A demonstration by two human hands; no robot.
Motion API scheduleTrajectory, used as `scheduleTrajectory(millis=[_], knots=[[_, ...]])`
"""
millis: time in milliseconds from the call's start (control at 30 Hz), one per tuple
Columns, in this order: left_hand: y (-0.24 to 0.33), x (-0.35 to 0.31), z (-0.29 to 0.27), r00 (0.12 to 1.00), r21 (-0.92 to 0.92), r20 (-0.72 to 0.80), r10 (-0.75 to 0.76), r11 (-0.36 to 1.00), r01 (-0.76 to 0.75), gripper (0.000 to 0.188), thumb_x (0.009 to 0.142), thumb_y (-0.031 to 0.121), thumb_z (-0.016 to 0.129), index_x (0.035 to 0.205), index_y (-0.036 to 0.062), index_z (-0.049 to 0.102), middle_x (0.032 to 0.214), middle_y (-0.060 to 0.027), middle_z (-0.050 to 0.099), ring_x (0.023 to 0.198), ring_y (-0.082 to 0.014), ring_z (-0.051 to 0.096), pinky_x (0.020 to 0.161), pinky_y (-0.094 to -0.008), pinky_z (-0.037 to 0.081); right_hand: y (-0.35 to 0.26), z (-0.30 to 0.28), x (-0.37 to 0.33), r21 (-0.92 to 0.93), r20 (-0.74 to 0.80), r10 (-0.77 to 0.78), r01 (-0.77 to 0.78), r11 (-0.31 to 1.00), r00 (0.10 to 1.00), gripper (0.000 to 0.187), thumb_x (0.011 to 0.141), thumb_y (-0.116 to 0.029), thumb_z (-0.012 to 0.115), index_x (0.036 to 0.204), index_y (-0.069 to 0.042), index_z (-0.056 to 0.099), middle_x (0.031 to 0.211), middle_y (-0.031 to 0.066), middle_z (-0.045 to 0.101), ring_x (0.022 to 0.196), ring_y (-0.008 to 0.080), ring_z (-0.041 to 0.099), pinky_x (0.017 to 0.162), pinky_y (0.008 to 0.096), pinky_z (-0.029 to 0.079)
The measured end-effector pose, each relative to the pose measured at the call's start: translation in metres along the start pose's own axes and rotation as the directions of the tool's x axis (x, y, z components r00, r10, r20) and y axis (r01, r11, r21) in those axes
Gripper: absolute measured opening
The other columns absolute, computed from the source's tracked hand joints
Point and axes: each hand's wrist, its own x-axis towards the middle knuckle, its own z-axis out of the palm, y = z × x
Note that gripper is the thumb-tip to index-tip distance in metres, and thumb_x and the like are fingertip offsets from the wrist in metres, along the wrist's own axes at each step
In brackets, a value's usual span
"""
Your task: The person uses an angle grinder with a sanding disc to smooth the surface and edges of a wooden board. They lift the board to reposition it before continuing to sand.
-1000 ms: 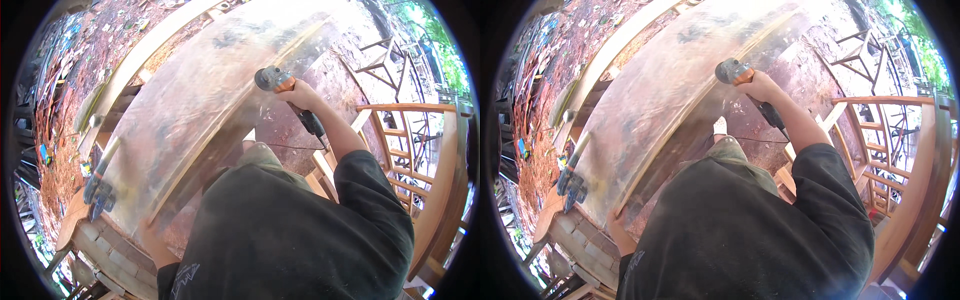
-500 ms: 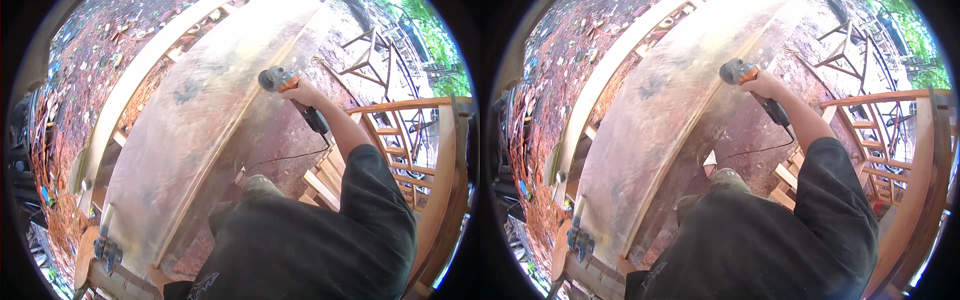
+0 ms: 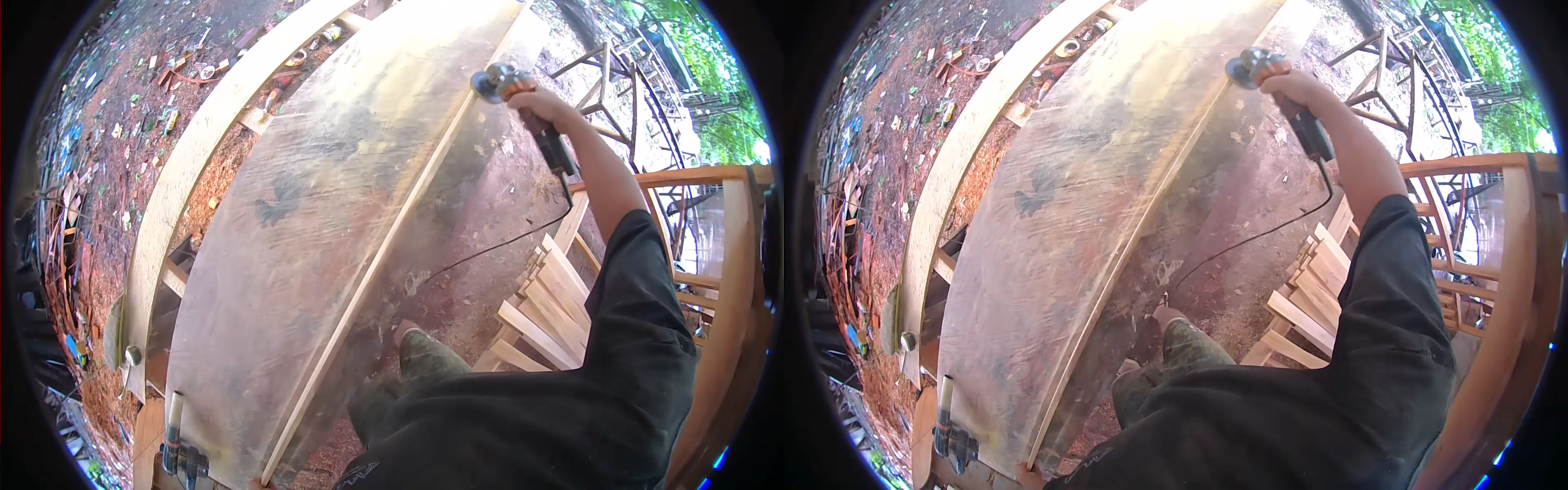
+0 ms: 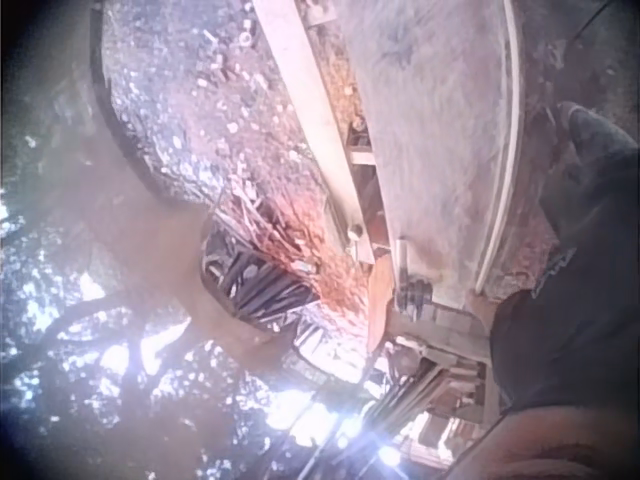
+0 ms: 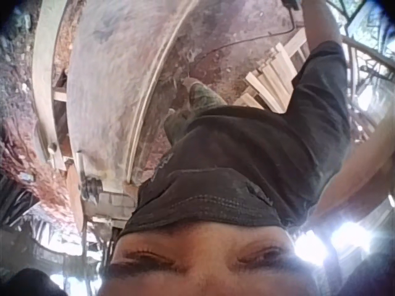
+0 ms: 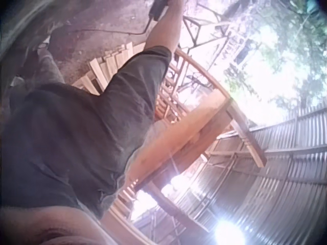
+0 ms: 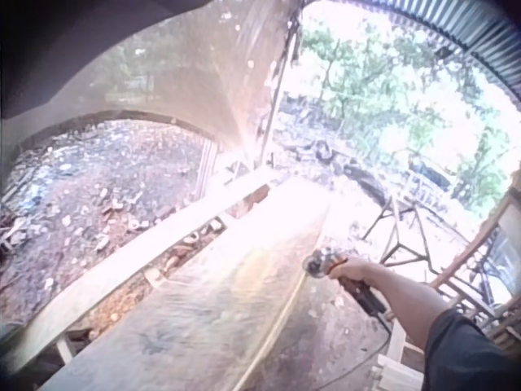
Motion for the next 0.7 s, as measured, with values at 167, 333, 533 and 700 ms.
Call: scheduleTrajectory(millis=[167,333,533,700], knots=[[-0.067,0.073,-0.001,0.909,0.298,0.032,0.416,0.864,-0.406,0.035,0.091,0.026,0.065,0.106,-0.0054,0.063,0.099,-0.0189,0.064,0.092,-0.0333,0.061,0.078,-0.0431,0.05,-0.018,-0.018,0.031,-0.034,-0.016,-0.195,0.194,0.98,0.981,0.025,0.084,-0.024,0.073,0.106,-0.011,0.072,0.082,-0.0019,0.064,0.07,0.0085,0.057,0.062,0.0256,0.045],[-0.094,0.117,-0.005,0.841,0.088,0.019,0.54,0.837,-0.54,0.029,0.082,0.02,0.081,0.088,-0.0012,0.063,0.09,-0.0176,0.065,0.08,-0.0331,0.069,0.062,-0.0458,0.058,-0.006,-0.019,0.038,0.165,-0.107,-0.09,0.107,0.98,0.99,0.019,0.087,-0.027,0.071,0.099,-0.012,0.069,0.078,-0.0008,0.061,0.064,0.0097,0.057,0.056,0.0261,0.045],[-0.092,0.124,0.006,0.967,-0.535,0.039,-0.251,0.812,0.233,0.03,0.091,0.021,0.07,0.106,-0.0044,0.063,0.107,-0.0196,0.067,0.081,-0.0316,0.071,0.064,-0.047,0.064,0.069,0.055,-0.116,0.515,-0.135,-0.14,0.19,0.836,0.981,0.037,0.091,-0.025,0.068,0.124,-0.011,0.06,0.081,0.0049,0.065,0.065,0.016,0.064,0.057,0.0323,0.053],[-0.098,0.083,0.011,0.989,0.048,0.012,0.146,0.988,-0.146,0.034,0.097,0.028,0.063,0.112,-0.0021,0.066,0.105,-0.0165,0.07,0.084,-0.0303,0.073,0.063,-0.0412,0.063,0.063,0.156,-0.281,0.445,0.052,-0.133,0.097,0.89,0.99,0.027,0.085,-0.005,0.07,0.111,-0.005,0.064,0.077,0.0033,0.064,0.062,0.0132,0.062,0.053,0.0297,0.05]])
